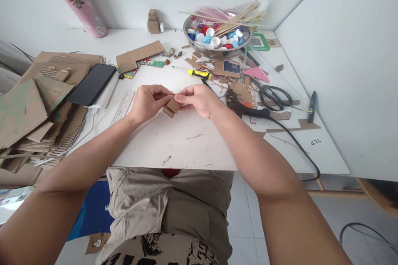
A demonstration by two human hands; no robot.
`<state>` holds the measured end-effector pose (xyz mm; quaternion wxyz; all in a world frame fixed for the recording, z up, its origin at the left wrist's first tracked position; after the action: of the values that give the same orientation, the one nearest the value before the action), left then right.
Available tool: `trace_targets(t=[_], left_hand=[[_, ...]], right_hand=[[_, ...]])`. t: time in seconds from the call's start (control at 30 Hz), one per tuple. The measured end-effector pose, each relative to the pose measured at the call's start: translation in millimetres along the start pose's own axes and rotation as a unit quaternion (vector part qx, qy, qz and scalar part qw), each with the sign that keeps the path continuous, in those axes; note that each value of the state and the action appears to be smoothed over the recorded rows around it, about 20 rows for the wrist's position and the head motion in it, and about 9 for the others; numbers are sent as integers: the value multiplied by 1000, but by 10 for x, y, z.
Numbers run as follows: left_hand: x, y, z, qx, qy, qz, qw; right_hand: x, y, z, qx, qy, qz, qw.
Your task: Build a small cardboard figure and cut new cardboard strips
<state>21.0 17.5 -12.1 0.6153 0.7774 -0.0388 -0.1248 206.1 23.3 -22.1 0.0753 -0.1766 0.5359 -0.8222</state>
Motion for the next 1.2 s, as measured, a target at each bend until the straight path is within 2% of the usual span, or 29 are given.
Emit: trace_targets(t=[0.23,0.47,0.63,0.73,0.87,1.03,1.1,1.2], left_hand=[[7,28,-32,-36,-36,47,998],[19,46,-48,-104,-35,103,989],[57,-29,-36,-182,-93,186,961],[53,-66,-34,-211,-117,222,945],[11,-111,-52,-212,-132,250,936],[-22,-176,-69,-183,-140,255,939],[-17,-195,-68,-178,-135,259,940],[-9,-208,-65,-177,-130,265,939]], right_hand=[[-12,16,-11,-34,22,25,999],[12,-18,2,-51,24,32,998],[-12,-8,-35,-76,69,35,994],[-28,-14,-47,-94,72,40,992],[-37,-36,-34,-101,44,57,992],[-59,-61,-25,-86,1,66,994],[-71,-73,-21,-87,12,81,993],[-87,-102,-1,-108,61,131,984]])
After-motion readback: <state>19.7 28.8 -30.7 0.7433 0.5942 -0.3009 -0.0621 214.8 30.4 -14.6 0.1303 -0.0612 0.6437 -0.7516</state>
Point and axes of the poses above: each hand's wrist, its own z-axis away from the middle knuckle, its own x-axis out of the palm, y = z × x, the point moved 3 cm from there along -z, towards the middle knuckle, and after that the axes turned 7 degrees about x, right-handed, at the moved point
